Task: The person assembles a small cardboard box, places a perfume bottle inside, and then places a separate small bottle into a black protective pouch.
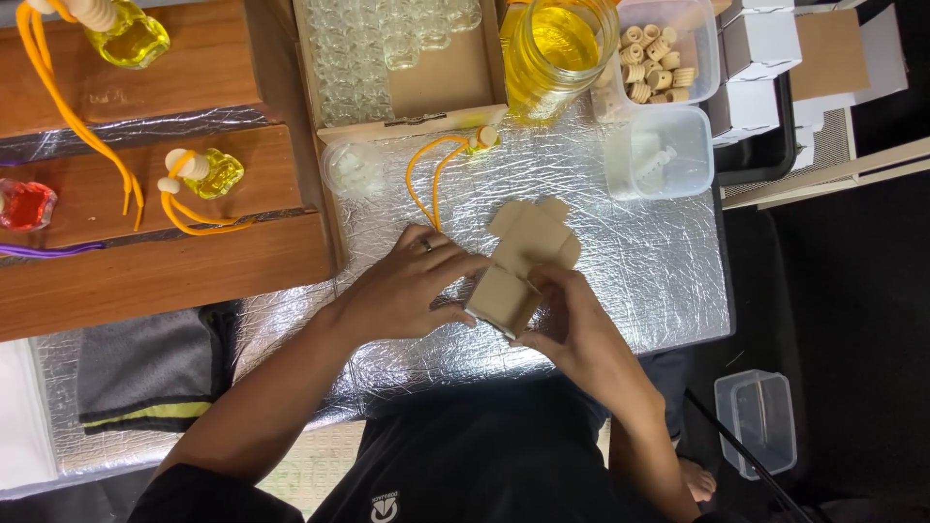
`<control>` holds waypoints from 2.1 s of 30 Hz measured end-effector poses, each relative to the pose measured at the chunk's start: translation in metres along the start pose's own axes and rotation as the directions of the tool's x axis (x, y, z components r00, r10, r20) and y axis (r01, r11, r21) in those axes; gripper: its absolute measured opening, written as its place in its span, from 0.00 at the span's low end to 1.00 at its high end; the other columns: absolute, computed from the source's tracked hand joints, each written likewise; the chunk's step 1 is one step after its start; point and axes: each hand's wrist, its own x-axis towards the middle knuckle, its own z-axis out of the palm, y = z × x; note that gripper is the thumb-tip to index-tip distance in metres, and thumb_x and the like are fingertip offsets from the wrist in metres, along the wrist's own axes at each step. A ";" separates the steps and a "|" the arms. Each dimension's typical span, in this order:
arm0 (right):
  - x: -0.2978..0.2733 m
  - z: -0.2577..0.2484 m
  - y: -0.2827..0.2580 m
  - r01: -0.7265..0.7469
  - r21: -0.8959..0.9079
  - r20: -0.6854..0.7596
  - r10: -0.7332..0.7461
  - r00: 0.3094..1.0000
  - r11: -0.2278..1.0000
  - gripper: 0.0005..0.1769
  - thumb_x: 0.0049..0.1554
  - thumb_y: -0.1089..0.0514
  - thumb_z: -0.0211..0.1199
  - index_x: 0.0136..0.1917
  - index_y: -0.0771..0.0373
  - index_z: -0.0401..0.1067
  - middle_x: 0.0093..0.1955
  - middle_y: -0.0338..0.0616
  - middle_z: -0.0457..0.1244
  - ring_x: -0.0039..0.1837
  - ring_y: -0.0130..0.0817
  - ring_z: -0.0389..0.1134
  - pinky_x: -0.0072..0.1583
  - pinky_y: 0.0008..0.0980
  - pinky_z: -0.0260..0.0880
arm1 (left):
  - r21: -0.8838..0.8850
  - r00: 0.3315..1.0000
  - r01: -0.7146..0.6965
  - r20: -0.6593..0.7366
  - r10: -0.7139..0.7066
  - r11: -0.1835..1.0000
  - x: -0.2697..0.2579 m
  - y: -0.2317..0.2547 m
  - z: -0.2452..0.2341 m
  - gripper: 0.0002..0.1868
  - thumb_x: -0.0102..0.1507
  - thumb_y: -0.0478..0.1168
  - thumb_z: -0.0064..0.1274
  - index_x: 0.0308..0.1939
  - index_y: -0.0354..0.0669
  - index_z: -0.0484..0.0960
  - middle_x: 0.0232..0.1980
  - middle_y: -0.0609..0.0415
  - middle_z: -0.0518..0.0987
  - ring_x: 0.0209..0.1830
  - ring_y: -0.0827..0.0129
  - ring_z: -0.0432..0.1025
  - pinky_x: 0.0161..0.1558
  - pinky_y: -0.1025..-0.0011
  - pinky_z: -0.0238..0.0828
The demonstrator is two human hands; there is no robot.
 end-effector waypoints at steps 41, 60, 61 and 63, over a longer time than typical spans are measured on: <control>0.017 0.010 0.047 0.237 0.472 -0.169 -0.177 0.970 0.849 0.74 0.40 0.69 0.79 0.83 0.64 0.29 0.58 0.52 0.68 0.63 0.49 0.63 0.70 0.57 0.52 | -0.426 0.993 -0.010 -0.112 -0.042 0.905 -0.007 -0.008 0.023 0.30 0.58 0.33 0.67 0.60 0.37 0.67 0.72 0.34 0.61 0.74 0.36 0.59 0.71 0.43 0.58; 0.028 -0.018 0.014 0.207 0.303 -0.078 -0.192 0.978 0.930 0.39 0.44 0.73 0.74 0.69 0.68 0.70 0.50 0.51 0.63 0.50 0.45 0.67 0.54 0.45 0.65 | -0.128 0.966 0.236 -0.074 -0.246 0.963 0.003 0.002 0.011 0.38 0.60 0.47 0.66 0.72 0.50 0.69 0.61 0.50 0.78 0.66 0.56 0.67 0.66 0.50 0.51; 0.028 -0.019 0.010 0.205 0.302 -0.076 -0.191 0.979 0.931 0.39 0.44 0.73 0.74 0.69 0.68 0.70 0.50 0.51 0.63 0.50 0.45 0.67 0.54 0.45 0.65 | -0.130 0.966 0.236 -0.074 -0.247 0.963 0.001 0.002 0.011 0.38 0.60 0.47 0.66 0.72 0.50 0.69 0.61 0.50 0.78 0.66 0.56 0.67 0.66 0.50 0.51; 0.028 -0.022 0.000 0.157 0.238 -0.033 -0.154 0.988 0.958 0.39 0.44 0.71 0.74 0.69 0.67 0.69 0.47 0.51 0.65 0.47 0.42 0.64 0.50 0.45 0.66 | -0.206 0.963 0.245 -0.057 -0.262 0.947 0.000 0.002 0.010 0.36 0.61 0.39 0.64 0.73 0.48 0.67 0.63 0.46 0.76 0.66 0.52 0.69 0.65 0.50 0.59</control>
